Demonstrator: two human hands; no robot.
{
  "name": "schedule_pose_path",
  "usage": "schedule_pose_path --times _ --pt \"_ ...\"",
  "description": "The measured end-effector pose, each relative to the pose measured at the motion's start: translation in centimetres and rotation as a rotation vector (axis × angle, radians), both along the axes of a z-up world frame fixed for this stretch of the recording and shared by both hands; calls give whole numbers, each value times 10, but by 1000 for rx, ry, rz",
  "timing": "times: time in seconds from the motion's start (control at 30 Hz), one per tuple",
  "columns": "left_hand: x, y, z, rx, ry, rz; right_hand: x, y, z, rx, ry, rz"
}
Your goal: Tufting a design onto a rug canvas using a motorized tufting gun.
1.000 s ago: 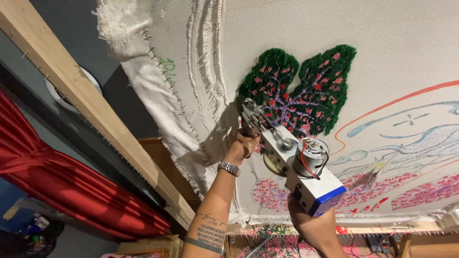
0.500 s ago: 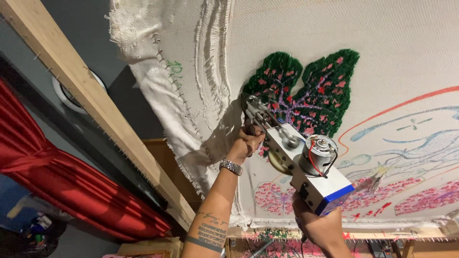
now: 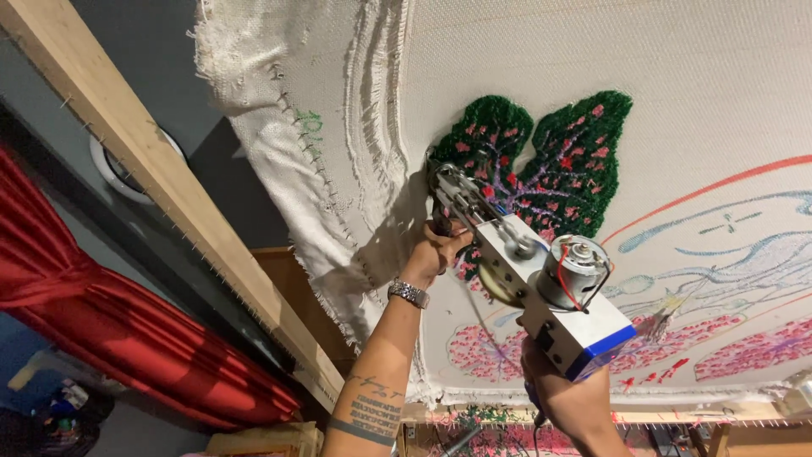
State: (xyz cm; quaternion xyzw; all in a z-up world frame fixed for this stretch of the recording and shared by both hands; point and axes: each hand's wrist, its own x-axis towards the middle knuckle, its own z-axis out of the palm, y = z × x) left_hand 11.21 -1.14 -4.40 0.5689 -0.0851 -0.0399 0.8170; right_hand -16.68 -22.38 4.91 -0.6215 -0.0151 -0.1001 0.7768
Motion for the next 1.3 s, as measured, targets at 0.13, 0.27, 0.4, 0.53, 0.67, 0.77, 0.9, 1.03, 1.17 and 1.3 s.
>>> schedule_pose_path --times 0.13,0.27,0.4,0.53,0.67,0.77,0.9,1.03,1.17,1.3 --pt "-34 -8 37 200 -231 53 -5 -18 10 -88 23 -8" --pt "-84 -16 88 351 -43 -165 -4 -59 -8 25 25 117" --pt "-97 -25 88 303 -188 -342 -13 -94 -14 -20 -67 121" --pt "-114 -40 95 284 -181 -469 -20 -124 -38 21 -171 141" --pt "-121 -38 99 374 -302 -334 -25 -147 -58 144 -217 192" --pt "-127 -12 116 544 -438 111 -30 -163 -59 88 -240 148" --pt "-128 3 168 774 -576 542 -36 -167 -57 105 -223 118" --pt "-122 11 192 899 -692 649 -38 -170 -63 169 -271 140" --pt "-117 12 190 1010 -722 682 -38 -176 -69 166 -183 108" --pt "-119 4 193 1024 -671 716 -35 -186 -81 154 -214 154"
